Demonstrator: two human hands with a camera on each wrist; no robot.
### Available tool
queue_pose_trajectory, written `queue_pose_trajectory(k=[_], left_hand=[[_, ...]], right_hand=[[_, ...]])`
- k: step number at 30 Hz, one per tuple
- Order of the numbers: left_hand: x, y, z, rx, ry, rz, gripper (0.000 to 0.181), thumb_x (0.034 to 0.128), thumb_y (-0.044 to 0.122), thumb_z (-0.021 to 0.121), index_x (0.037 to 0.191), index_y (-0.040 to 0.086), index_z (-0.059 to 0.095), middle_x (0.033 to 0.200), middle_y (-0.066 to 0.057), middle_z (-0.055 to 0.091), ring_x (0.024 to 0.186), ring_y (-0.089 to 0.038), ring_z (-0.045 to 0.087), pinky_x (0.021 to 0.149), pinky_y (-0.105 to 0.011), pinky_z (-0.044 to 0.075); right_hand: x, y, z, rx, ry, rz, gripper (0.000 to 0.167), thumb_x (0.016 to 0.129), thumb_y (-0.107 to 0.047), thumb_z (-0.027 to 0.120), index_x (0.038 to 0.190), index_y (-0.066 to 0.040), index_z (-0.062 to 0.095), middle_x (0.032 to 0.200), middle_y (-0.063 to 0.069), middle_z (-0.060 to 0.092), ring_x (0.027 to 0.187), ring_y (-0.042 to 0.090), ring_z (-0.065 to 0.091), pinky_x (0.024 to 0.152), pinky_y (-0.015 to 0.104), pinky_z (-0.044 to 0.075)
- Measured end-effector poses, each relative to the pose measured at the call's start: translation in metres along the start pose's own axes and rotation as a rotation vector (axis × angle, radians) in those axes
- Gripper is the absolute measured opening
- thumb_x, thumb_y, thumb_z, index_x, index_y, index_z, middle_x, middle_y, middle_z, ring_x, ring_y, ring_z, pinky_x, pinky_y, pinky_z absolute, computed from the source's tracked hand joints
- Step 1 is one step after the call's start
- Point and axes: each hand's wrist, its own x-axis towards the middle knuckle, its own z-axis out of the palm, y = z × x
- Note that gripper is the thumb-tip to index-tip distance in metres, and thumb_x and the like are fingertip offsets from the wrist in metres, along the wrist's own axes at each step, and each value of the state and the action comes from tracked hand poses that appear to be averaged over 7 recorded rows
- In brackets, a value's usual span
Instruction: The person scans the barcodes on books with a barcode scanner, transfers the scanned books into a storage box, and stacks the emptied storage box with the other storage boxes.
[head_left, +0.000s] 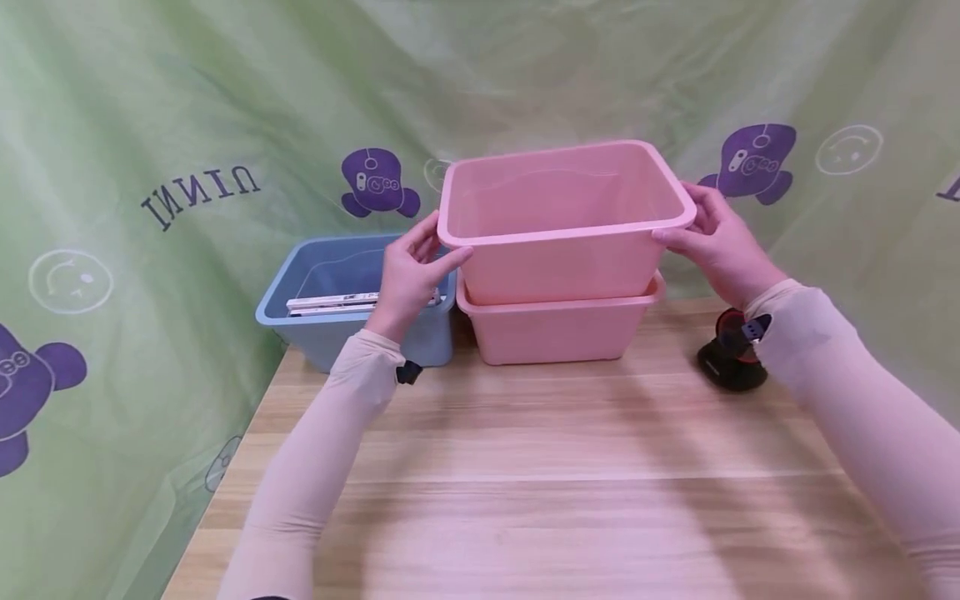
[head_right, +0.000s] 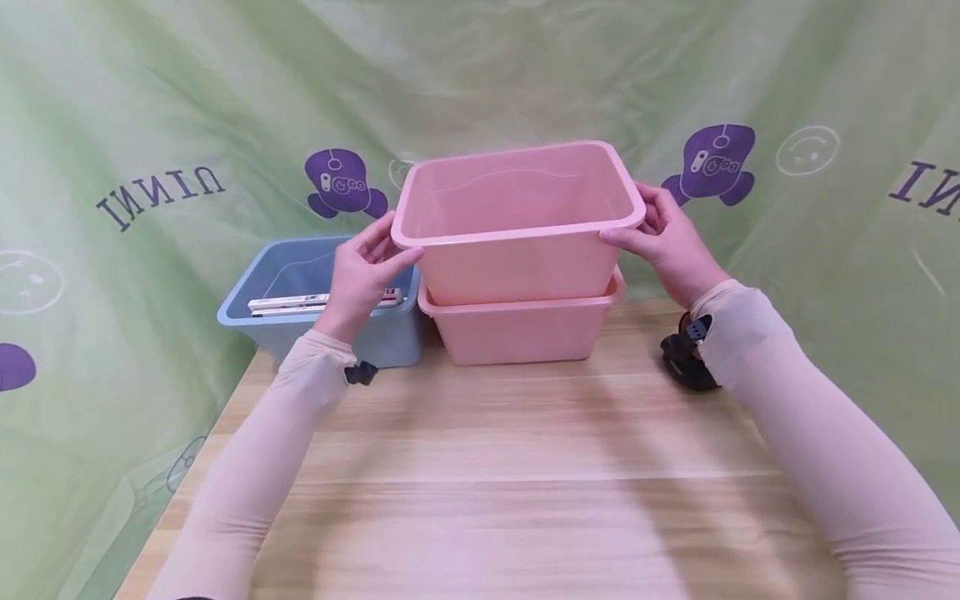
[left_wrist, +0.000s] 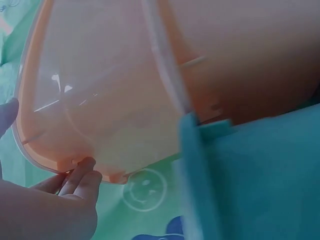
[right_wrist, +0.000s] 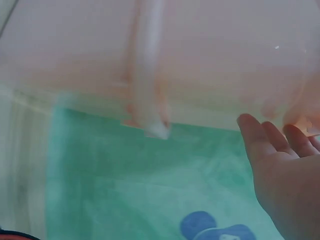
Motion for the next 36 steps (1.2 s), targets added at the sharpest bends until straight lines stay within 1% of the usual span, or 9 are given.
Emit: queue_pose_trajectory(k=[4,7,10,12,15,19,26,34,36], left_hand=[[-0.007,-0.014,0.003,0.044,0.013,-0.024,0.081,0.0942,0.013,0.092,0.166,0.010,0.055,0.171,-0.013,0.057,0.158,-0.028,0.056,0.135,-0.042,0.045],[-0.013,-0.024,0.004,0.103,0.028,-0.009,0.079,0.0928,0.016,0.093,0.163,0.008,0.058,0.168,-0.016,0.059,0.156,-0.029,0.058,0.134,-0.041,0.046],[-0.019,-0.033,0.005,0.162,0.045,0.016,0.076,0.0913,0.017,0.095,0.159,0.005,0.062,0.162,-0.020,0.063,0.153,-0.031,0.062,0.134,-0.042,0.047],[-0.022,-0.039,0.004,0.202,0.047,0.035,0.075,0.0907,0.018,0.096,0.157,0.003,0.064,0.159,-0.022,0.066,0.150,-0.033,0.064,0.133,-0.046,0.047],[-0.026,-0.044,0.003,0.292,0.042,0.054,0.073,0.0915,0.023,0.096,0.155,0.003,0.066,0.156,-0.019,0.069,0.148,-0.033,0.066,0.129,-0.050,0.052],[-0.031,-0.045,0.002,0.418,0.035,0.068,0.070,0.0929,0.029,0.095,0.154,0.007,0.068,0.153,-0.014,0.071,0.146,-0.032,0.066,0.122,-0.050,0.059],[-0.033,-0.047,0.003,0.621,0.023,0.130,0.068,0.0921,0.033,0.094,0.149,0.002,0.071,0.148,-0.018,0.074,0.141,-0.035,0.069,0.121,-0.051,0.058],[-0.035,-0.051,0.006,0.738,-0.009,0.181,0.069,0.0942,0.035,0.093,0.149,0.000,0.070,0.146,-0.021,0.075,0.138,-0.037,0.070,0.119,-0.053,0.059],[-0.034,-0.052,0.007,0.764,-0.013,0.200,0.068,0.0949,0.035,0.092,0.148,0.000,0.071,0.145,-0.021,0.075,0.138,-0.037,0.070,0.122,-0.053,0.057]], right_hand=[[-0.003,0.017,-0.002,-0.148,0.011,0.062,0.082,0.105,-0.016,0.081,0.172,-0.020,0.034,0.171,0.007,0.050,0.141,0.006,0.058,0.120,0.018,0.048],[-0.007,0.030,-0.004,-0.226,0.006,0.113,0.086,0.105,-0.024,0.081,0.175,-0.023,0.031,0.176,0.005,0.048,0.154,0.011,0.050,0.140,0.036,0.033],[-0.008,0.042,-0.004,-0.238,-0.006,0.149,0.091,0.104,-0.029,0.083,0.177,-0.024,0.029,0.181,0.006,0.042,0.169,0.019,0.035,0.146,0.055,0.016],[-0.009,0.049,-0.005,-0.244,-0.012,0.166,0.094,0.104,-0.030,0.084,0.178,-0.022,0.027,0.184,0.007,0.038,0.174,0.022,0.025,0.146,0.060,0.010],[-0.010,0.057,-0.004,-0.249,-0.019,0.185,0.095,0.104,-0.028,0.084,0.178,-0.018,0.026,0.185,0.008,0.035,0.175,0.024,0.020,0.146,0.060,0.011],[-0.010,0.064,-0.005,-0.275,-0.032,0.191,0.095,0.104,-0.027,0.083,0.179,-0.014,0.024,0.186,0.009,0.032,0.174,0.028,0.021,0.145,0.059,0.016],[-0.012,0.068,-0.008,-0.341,-0.039,0.175,0.097,0.103,-0.025,0.084,0.178,-0.011,0.025,0.185,0.012,0.032,0.174,0.032,0.019,0.144,0.063,0.019],[-0.015,0.071,-0.010,-0.379,-0.045,0.172,0.097,0.103,-0.025,0.084,0.178,-0.010,0.024,0.184,0.015,0.034,0.174,0.036,0.021,0.143,0.064,0.022],[-0.016,0.070,-0.011,-0.385,-0.046,0.174,0.098,0.103,-0.026,0.084,0.179,-0.010,0.024,0.184,0.015,0.033,0.174,0.036,0.020,0.143,0.065,0.021]])
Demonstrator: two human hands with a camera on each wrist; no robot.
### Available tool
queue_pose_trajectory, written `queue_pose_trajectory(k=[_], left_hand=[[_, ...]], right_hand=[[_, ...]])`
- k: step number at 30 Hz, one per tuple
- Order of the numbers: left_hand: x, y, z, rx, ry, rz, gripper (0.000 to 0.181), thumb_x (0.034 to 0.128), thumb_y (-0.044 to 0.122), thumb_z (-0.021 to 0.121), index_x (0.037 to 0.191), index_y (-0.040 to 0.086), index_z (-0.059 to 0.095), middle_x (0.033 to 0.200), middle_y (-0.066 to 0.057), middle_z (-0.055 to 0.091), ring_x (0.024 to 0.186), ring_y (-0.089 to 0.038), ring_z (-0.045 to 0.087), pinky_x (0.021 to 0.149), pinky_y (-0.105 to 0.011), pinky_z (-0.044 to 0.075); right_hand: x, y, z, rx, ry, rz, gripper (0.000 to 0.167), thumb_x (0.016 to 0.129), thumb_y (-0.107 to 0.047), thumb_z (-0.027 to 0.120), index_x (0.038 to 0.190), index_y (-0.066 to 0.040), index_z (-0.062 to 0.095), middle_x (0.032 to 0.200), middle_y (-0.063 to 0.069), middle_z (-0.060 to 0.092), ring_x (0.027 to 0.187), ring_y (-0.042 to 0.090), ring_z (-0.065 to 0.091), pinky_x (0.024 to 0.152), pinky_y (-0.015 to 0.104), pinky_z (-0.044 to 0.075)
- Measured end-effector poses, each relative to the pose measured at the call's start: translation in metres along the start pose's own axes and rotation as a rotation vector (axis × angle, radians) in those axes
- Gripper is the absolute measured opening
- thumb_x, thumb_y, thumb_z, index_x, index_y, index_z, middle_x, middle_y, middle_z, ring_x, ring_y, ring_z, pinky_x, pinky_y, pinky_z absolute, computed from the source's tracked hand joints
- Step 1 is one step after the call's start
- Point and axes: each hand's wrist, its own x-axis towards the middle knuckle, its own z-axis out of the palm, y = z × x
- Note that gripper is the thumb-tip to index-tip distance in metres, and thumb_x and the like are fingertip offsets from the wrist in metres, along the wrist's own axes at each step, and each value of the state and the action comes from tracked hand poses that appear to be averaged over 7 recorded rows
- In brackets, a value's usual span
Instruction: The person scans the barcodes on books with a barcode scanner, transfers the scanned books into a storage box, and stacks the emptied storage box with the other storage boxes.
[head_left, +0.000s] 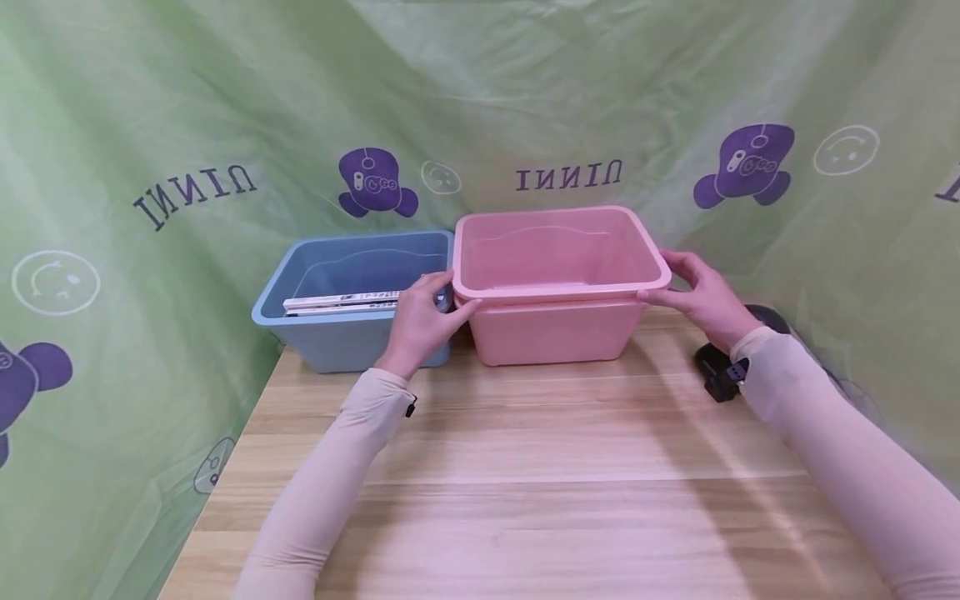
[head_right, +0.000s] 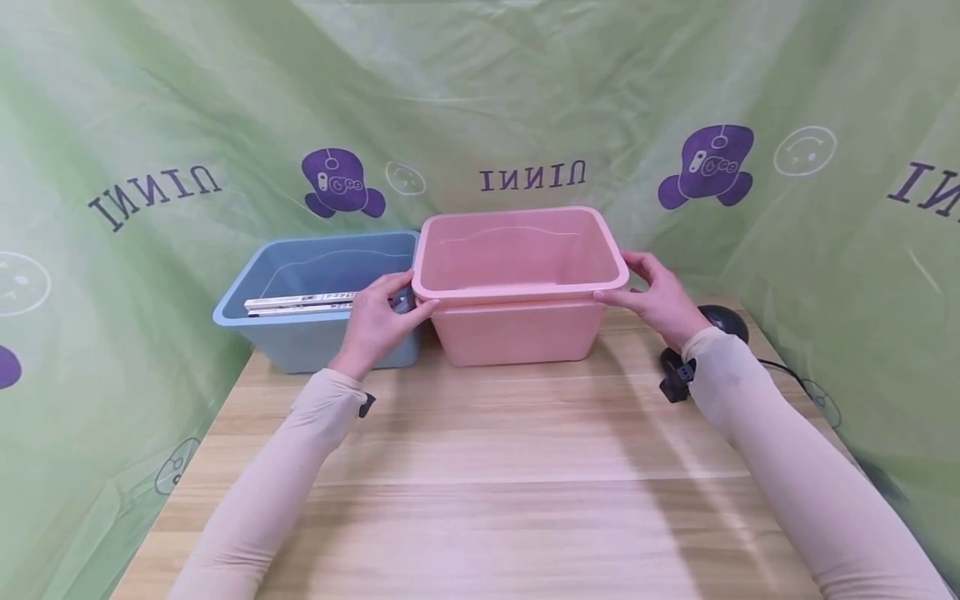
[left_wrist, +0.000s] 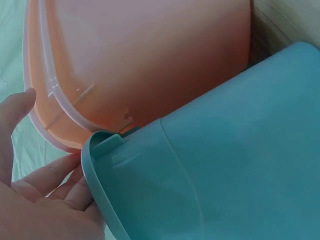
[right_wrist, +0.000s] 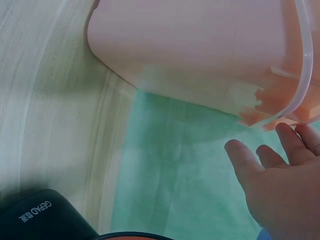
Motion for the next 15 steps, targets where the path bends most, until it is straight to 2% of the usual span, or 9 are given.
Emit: queue_pose_trajectory(k=[5,10,15], left_hand=[[-0.001,0.001,0.003,0.063,-0.010,0.034,0.065,0.0964,0.038,0.090,0.147,0.002,0.072,0.146,-0.018,0.076,0.141,-0.036,0.069,0.134,-0.052,0.046],[-0.001,0.000,0.001,0.131,-0.037,0.044,0.066,0.0979,0.043,0.088,0.148,0.002,0.072,0.150,-0.020,0.073,0.147,-0.038,0.065,0.139,-0.051,0.039],[-0.005,0.004,-0.012,0.201,-0.108,0.038,0.077,0.1024,0.052,0.079,0.157,0.000,0.063,0.165,-0.020,0.061,0.158,-0.039,0.055,0.141,-0.051,0.035]], right_hand=[[-0.004,0.001,-0.002,-0.017,-0.005,0.012,0.099,0.104,-0.029,0.083,0.179,-0.011,0.022,0.186,0.015,0.029,0.175,0.037,0.017,0.142,0.068,0.019],[-0.006,0.001,-0.006,-0.032,-0.017,0.018,0.098,0.105,-0.032,0.081,0.180,-0.012,0.020,0.186,0.016,0.029,0.175,0.038,0.018,0.142,0.068,0.021],[-0.013,0.000,-0.015,-0.030,-0.012,0.026,0.088,0.114,-0.047,0.065,0.181,-0.017,0.018,0.187,0.015,0.025,0.173,0.039,0.023,0.142,0.067,0.020]])
